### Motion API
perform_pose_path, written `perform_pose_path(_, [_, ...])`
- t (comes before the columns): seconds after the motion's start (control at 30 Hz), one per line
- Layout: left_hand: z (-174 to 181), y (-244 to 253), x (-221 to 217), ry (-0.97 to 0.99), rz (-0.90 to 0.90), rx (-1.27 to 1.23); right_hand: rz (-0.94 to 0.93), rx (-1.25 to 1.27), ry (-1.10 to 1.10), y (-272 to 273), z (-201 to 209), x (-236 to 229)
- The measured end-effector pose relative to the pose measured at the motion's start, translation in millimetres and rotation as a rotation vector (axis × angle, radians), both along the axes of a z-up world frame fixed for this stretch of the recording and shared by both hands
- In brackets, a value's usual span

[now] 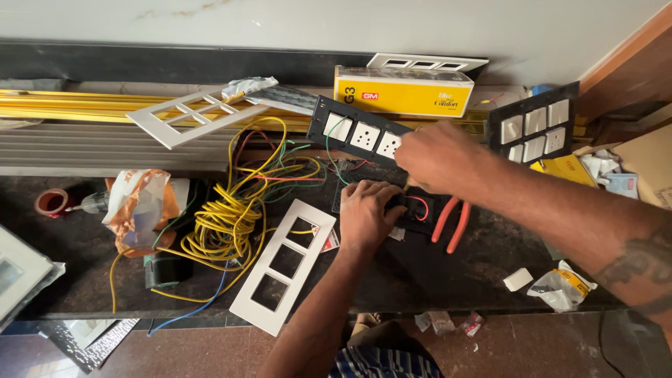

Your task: The person strips the ends of electrical wires with pliers and uses a screwdriver to secure the wires into the terminals of several switchboard panels.

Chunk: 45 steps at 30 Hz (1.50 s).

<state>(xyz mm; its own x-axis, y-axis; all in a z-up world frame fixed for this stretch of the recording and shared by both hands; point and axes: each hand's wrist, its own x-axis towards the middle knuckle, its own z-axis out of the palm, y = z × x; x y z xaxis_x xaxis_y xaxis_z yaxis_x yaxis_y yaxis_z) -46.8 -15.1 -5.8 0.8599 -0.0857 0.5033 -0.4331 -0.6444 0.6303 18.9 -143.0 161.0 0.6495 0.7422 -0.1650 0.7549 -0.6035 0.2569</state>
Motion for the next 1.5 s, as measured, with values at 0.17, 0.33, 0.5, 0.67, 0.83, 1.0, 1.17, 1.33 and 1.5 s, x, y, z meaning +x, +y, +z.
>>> perform_pose_path(0.17, [2,2,-1,0.0,-0.01,0.001,-0.202,-0.083,0.142,7,-1,1])
perform_pose_path(0.33, [2,0,-1,-0.016,0.01,-0.013,-0.104,-0.104,0.061,4,1,-2])
perform_pose_path(0.5, [3,1,-2,-0.02,-0.002,-0.021,-0.345,-0.043,0.121,14,3,2])
perform_pose_path(0.67, [3,-1,-4,-0.006,0.012,-0.021,0.012,-0.003,0.114,6,6,6])
perform_pose_path(0.83, [4,0,-3,-0.017,-0.002,-0.022,-0.254,-0.1,0.131,9,10,5])
perform_pose_path(1.0, [7,0,-3,0.008,0.007,-0.015,-0.217,-0.102,0.163,-1,0,9])
perform_pose_path(1.17, [10,2,2,0.062,0.005,-0.005,0.214,-0.341,0.077,-9,0,15])
perform_pose_path(1.33, [11,1,3,0.098,0.026,0.015,-0.259,-0.069,0.125,-7,-5,10])
perform_pose_path(1.5, [12,1,1,0.08,0.035,0.001,-0.397,-0.069,0.181,-2,-13,18])
